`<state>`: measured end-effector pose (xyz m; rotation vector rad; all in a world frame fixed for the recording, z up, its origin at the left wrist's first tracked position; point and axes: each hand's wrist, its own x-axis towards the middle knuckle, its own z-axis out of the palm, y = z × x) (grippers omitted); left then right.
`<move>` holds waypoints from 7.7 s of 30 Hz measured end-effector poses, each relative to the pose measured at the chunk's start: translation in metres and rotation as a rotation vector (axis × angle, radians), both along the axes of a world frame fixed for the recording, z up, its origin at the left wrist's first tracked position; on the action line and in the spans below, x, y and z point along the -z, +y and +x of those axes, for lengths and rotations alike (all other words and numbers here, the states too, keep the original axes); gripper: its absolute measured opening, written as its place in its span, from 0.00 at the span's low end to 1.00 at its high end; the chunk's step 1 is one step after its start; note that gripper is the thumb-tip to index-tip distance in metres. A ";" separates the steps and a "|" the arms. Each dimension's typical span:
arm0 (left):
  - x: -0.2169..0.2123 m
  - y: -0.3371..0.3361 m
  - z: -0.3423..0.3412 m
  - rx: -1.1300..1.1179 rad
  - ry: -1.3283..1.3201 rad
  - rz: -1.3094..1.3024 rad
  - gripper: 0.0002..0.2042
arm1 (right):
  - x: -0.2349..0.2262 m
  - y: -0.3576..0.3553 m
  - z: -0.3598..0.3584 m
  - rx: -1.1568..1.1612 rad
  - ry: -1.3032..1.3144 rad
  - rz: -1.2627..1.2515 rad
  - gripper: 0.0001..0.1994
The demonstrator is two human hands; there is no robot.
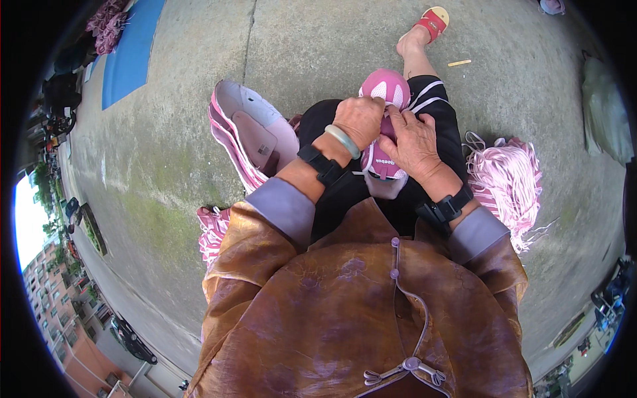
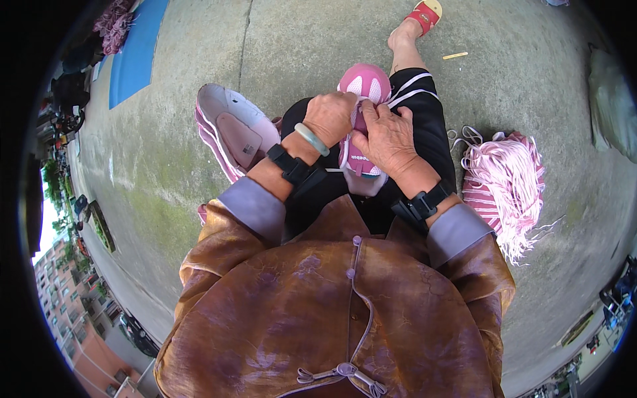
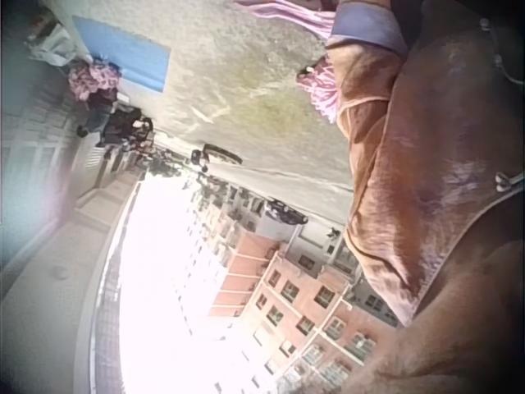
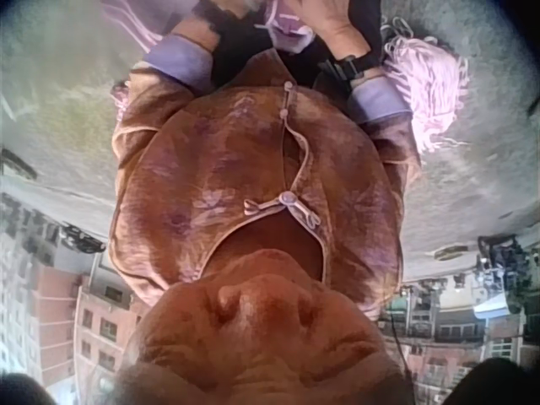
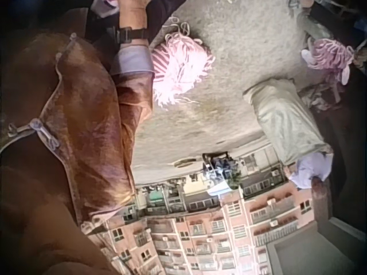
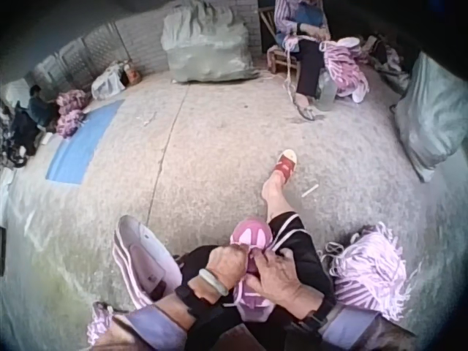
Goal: Manually thread laces through the eyelets of pink sneakers.
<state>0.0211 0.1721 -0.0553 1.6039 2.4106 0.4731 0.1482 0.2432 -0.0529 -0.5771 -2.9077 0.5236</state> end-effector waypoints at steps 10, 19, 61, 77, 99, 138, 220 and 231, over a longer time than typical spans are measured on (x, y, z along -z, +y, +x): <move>0.003 -0.021 0.004 -0.009 -0.251 0.175 0.17 | 0.009 0.002 0.006 0.064 0.000 -0.075 0.28; -0.009 -0.020 0.007 -0.036 -0.139 -0.143 0.23 | 0.012 -0.002 0.003 0.044 0.033 -0.082 0.27; 0.007 -0.010 -0.028 0.277 -0.193 -0.109 0.12 | 0.016 -0.010 -0.002 0.189 0.309 0.011 0.21; 0.008 -0.012 -0.032 0.294 -0.314 -0.119 0.06 | 0.019 -0.016 -0.021 -0.086 0.133 0.371 0.02; 0.003 -0.023 0.003 0.059 -0.111 0.146 0.24 | 0.027 0.047 0.392 1.074 -0.027 -0.155 0.12; 0.012 -0.037 0.002 -0.129 -0.445 0.211 0.17 | -0.063 0.004 0.190 -0.157 0.137 0.068 0.07; 0.000 -0.013 0.015 0.167 -0.114 0.133 0.06 | 0.011 0.010 0.040 -0.044 0.335 -0.294 0.24; -0.006 -0.024 0.014 -0.155 -0.317 0.151 0.10 | 0.009 0.007 0.040 -0.014 0.348 -0.322 0.23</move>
